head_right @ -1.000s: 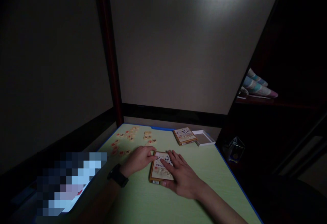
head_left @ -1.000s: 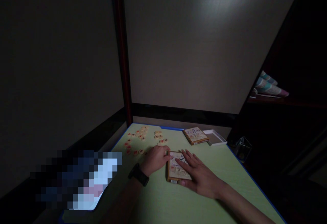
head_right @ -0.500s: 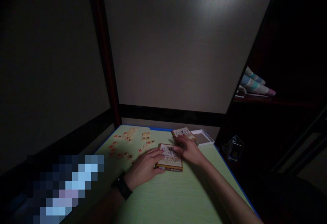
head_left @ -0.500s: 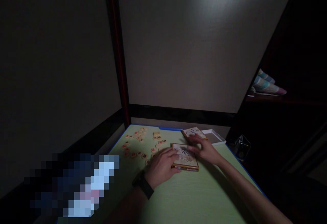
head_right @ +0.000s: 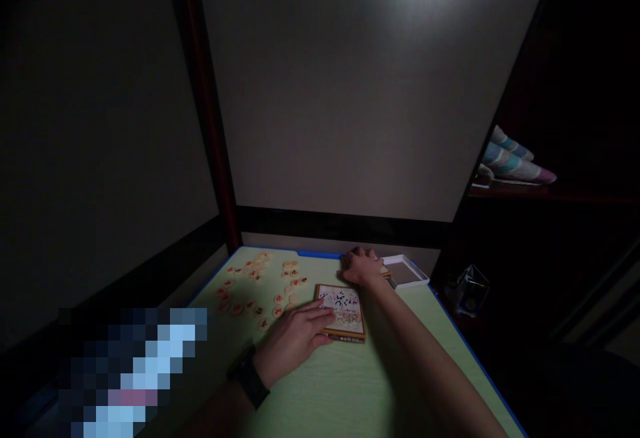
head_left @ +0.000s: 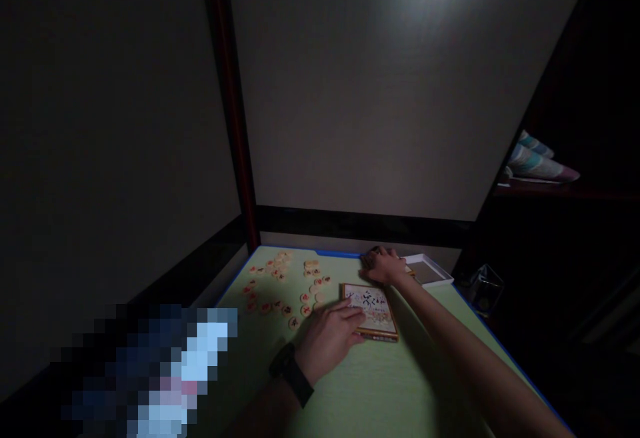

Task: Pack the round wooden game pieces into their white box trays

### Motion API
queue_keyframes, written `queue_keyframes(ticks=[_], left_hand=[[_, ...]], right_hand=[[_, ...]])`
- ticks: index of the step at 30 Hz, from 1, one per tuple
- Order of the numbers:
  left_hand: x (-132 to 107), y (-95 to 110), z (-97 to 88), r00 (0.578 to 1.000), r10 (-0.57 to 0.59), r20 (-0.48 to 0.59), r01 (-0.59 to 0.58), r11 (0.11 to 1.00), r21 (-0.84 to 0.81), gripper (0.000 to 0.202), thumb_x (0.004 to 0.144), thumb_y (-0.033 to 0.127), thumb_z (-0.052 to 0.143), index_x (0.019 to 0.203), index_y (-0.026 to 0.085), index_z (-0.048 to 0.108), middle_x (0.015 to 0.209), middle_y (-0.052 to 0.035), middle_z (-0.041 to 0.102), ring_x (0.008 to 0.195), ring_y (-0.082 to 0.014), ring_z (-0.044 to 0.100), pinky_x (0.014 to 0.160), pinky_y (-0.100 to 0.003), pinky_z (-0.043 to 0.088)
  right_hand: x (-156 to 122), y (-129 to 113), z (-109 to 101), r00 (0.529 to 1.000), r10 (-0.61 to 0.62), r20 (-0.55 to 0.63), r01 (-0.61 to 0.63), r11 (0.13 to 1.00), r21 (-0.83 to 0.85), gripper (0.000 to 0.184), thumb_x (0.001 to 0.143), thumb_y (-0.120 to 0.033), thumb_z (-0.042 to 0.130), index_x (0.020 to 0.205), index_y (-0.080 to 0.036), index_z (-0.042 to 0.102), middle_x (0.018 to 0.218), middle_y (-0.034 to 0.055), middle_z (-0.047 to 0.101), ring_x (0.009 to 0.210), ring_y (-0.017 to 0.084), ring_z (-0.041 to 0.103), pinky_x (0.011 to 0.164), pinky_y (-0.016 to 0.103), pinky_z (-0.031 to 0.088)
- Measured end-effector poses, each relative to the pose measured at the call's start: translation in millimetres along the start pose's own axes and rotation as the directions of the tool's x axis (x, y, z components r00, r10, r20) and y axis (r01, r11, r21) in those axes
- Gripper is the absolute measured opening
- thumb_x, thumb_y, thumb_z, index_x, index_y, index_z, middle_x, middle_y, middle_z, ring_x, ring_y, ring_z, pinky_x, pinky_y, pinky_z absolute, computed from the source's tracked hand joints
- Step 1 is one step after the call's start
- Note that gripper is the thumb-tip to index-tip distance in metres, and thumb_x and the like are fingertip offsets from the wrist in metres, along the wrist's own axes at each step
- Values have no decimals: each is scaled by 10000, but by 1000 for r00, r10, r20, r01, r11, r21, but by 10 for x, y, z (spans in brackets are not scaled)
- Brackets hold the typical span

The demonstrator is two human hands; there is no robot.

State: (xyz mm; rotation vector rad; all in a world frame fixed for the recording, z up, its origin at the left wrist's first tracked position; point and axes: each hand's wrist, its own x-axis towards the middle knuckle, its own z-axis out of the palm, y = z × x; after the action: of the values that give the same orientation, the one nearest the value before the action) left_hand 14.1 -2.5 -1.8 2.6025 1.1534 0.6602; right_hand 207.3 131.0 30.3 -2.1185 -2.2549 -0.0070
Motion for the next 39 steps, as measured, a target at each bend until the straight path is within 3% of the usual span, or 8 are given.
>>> queue_keyframes(ticks=[3, 10, 19, 22, 26, 31, 35, 39], left_hand=[[-5, 7, -3, 1000, 0, -10, 0, 1000, -1, 352, 855, 259, 663, 1206, 273, 655, 1296, -3, 643, 1284, -214, 526, 1126, -376, 418], [-8, 5, 11, 1000, -18, -16, 18, 1000, -9, 358, 844, 256, 674, 1202, 264, 658, 1291, 3, 647, 1292, -213, 517, 1127, -367, 417], [2, -47, 88, 998, -30, -54, 29, 999, -17, 355, 864, 240, 640, 1218, 267, 647, 1296, -12, 644, 1279, -212, 532, 1130, -376, 413], [60, -83, 97, 997, -50, -63, 48, 998, -28, 372, 861, 224, 637, 1231, 259, 638, 1315, -19, 630, 1293, -213, 517, 1135, -372, 405], [240, -144, 85, 997, -68, -39, 68, 998, -2, 350, 866, 200, 620, 1215, 224, 638, 1310, -49, 631, 1289, -216, 516, 1131, -366, 400], [486, -242, 103, 993, -109, -36, 110, 993, 37, 320, 864, 159, 604, 1178, 207, 645, 1290, -73, 637, 1274, -208, 525, 1116, -343, 402], [525, -249, 125, 986, -153, -68, 159, 984, 85, 351, 869, 138, 577, 1212, 194, 624, 1330, -82, 604, 1291, -216, 501, 1124, -340, 383], [448, -170, 111, 966, -229, -118, 248, 952, 181, 348, 873, 168, 577, 1219, 184, 605, 1328, -102, 582, 1267, -251, 497, 1092, -372, 400]], right_hand=[[9, 24, 3, 1000, 12, -9, -12, 1000, 3, 560, 769, -584, 565, 1254, -307, 603, 1425, 105, 461, 1294, 458, 329, 923, 703, 319], [-78, 38, -41, 998, 13, -58, -11, 999, 33, 523, 848, -540, 469, 1278, -266, 588, 1406, 131, 476, 1226, 402, 423, 901, 592, 412], [-207, 143, -269, 991, 50, -124, -41, 996, 74, 539, 885, -541, 459, 1357, -293, 539, 1470, 118, 441, 1285, 396, 408, 947, 573, 402], [-427, 309, -313, 986, 46, -158, -33, 996, 80, 559, 906, -549, 440, 1395, -285, 505, 1491, 110, 425, 1329, 374, 379, 996, 522, 389], [-1000, 527, -216, 967, -52, -251, 72, 995, 69, 583, 908, -572, 425, 1379, -245, 534, 1410, 124, 516, 1301, 362, 424, 1011, 496, 396], [-1593, 574, 25, 980, -24, -199, 39, 997, 74, 578, 884, -573, 459, 1358, -254, 544, 1427, 143, 494, 1309, 372, 409, 956, 530, 430], [-1702, 492, 148, 981, 7, -194, 13, 995, 103, 541, 903, -571, 431, 1322, -254, 557, 1414, 143, 500, 1310, 370, 397, 913, 542, 455], [-1643, 368, 134, 978, 10, -206, 17, 992, 127, 531, 920, -537, 418, 1352, -246, 527, 1445, 149, 464, 1336, 351, 369, 925, 524, 454]])
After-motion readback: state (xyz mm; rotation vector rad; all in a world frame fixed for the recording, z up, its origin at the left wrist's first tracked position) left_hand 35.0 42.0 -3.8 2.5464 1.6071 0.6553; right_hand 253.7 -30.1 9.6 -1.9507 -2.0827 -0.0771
